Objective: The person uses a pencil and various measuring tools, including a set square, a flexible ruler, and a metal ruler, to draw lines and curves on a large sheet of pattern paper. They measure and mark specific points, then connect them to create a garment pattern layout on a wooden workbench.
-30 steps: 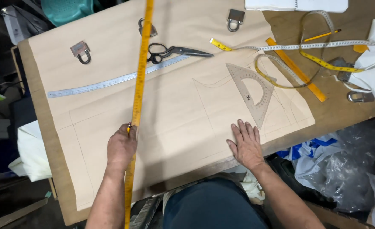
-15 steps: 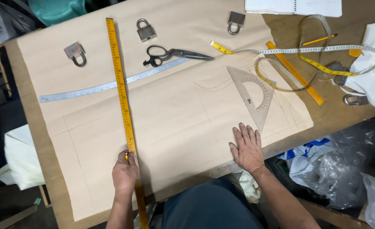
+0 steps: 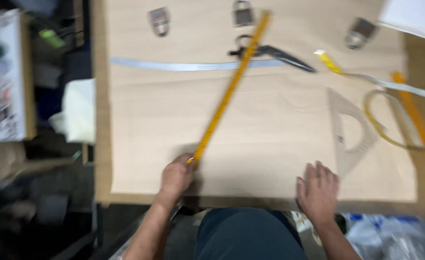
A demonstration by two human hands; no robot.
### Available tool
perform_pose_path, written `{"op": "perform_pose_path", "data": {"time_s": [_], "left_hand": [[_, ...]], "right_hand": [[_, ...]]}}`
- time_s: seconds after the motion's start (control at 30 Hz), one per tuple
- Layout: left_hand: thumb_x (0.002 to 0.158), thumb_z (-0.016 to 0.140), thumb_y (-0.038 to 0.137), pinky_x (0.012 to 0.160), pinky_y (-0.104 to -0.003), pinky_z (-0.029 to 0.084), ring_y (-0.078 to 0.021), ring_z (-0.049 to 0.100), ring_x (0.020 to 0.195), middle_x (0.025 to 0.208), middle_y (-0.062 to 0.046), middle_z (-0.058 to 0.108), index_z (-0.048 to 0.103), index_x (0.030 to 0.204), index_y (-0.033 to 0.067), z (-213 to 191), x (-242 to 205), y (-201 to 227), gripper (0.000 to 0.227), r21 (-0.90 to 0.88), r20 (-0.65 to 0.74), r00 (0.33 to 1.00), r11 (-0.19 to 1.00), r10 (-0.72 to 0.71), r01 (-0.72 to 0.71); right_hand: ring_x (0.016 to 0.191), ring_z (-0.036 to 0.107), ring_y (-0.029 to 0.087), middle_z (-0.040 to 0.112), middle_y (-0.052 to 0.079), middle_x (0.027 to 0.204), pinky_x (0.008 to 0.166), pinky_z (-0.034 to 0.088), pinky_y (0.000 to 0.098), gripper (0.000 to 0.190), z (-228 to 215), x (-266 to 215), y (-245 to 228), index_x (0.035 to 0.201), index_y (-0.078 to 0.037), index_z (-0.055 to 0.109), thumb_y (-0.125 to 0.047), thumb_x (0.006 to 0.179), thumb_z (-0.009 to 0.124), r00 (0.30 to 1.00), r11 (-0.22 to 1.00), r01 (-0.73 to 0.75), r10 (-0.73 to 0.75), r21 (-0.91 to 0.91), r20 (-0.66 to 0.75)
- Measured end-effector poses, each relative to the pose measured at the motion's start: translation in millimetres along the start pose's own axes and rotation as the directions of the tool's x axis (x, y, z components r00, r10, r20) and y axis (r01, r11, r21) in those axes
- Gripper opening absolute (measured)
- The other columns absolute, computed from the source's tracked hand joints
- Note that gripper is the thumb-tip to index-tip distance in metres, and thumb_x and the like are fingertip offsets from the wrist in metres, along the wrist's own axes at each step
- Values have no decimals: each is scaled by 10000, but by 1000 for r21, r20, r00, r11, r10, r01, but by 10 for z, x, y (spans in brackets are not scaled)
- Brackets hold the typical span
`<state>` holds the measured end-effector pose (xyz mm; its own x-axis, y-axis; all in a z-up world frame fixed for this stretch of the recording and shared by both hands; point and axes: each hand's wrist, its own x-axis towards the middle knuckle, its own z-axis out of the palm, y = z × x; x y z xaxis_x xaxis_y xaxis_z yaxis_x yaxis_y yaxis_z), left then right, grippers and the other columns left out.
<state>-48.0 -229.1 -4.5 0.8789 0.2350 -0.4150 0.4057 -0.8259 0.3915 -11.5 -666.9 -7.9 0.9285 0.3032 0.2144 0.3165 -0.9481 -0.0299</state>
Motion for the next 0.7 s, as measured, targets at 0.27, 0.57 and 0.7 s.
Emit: {"op": "perform_pose_path", "data": {"time_s": [0.27,0.57,0.7], "left_hand": [[925,495,122,745,-451,570,-328,701,943,1059,-47,706,592,1141,210,-395,283,1464,253,141,131,991,989,34,-53],[910,517,45,595,-416,594,-266,730,772,1017,-26,647,594,1236,197,-412,768,1491,367,498,131,978,842,161,-205],[907,459,-17,799,-440,590,-312,720,940,1091,-72,640,569,1281,173,-686,820,1017,434,434,272,958,877,91,-207]], "right_hand": [[1359,557,357,630,182,1467,1233,381,526,534,201,197,299,1394,-29,621,-364,981,567,994,988,73,-83,132,71],[1378,580,363,652,181,1484,1223,429,488,511,255,277,396,1379,-41,665,-340,969,605,991,979,127,-133,160,26],[1308,654,376,700,175,1424,1221,464,498,444,308,348,260,1329,-13,708,-267,966,682,985,973,145,-125,177,-118]]}}
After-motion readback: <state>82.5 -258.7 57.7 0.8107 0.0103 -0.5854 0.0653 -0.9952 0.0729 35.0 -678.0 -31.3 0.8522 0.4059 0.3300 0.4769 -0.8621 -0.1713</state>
